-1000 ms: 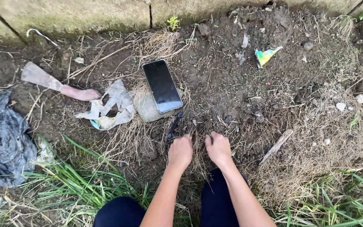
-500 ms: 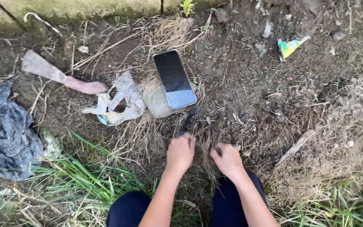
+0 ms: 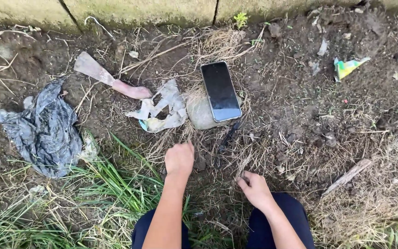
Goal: The person is weeding a small patch of ground and picking up plastic debris by hand.
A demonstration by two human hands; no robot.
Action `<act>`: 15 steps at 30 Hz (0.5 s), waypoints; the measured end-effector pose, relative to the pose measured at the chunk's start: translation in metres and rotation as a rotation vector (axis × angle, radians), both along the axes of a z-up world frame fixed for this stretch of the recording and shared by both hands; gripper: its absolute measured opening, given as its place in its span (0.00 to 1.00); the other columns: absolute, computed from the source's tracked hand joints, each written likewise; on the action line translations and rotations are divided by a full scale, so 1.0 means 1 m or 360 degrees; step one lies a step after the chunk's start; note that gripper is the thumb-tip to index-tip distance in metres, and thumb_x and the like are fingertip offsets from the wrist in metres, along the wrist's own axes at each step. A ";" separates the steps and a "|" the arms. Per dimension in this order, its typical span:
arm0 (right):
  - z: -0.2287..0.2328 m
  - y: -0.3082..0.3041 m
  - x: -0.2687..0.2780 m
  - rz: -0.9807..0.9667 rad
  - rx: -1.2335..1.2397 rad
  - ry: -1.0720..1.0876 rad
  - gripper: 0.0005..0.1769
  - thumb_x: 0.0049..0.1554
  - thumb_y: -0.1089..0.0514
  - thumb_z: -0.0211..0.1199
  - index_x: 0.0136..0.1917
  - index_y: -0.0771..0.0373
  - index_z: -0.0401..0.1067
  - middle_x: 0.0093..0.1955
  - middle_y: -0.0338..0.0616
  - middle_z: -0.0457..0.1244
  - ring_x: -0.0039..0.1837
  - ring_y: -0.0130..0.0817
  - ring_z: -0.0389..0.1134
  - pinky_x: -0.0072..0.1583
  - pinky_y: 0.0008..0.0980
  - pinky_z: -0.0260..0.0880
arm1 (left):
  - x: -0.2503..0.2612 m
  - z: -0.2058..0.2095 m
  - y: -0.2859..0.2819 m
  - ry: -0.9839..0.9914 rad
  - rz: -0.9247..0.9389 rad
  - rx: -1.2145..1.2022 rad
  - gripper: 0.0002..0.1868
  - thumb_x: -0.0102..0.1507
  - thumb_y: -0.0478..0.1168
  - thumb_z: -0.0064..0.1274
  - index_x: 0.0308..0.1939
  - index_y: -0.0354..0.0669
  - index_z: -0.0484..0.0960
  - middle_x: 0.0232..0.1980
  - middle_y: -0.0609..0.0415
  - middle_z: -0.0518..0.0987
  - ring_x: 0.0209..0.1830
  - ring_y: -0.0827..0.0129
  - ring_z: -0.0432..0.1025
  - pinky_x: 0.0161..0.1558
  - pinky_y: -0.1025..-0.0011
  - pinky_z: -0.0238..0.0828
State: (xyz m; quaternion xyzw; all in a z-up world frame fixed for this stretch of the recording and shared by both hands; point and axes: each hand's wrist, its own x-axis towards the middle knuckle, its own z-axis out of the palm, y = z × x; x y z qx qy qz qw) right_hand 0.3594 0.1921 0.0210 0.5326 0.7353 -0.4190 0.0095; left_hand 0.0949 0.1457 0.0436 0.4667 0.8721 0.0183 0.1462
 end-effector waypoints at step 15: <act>-0.014 0.016 -0.008 -0.0037 -0.0003 0.0069 0.23 0.64 0.56 0.61 0.29 0.56 0.59 0.25 0.34 0.56 0.27 0.25 0.52 0.36 0.29 0.59 | -0.043 0.043 0.034 0.0042 0.0568 -0.0290 0.27 0.74 0.59 0.40 0.42 0.44 0.87 0.46 0.47 0.83 0.55 0.59 0.74 0.43 0.59 0.80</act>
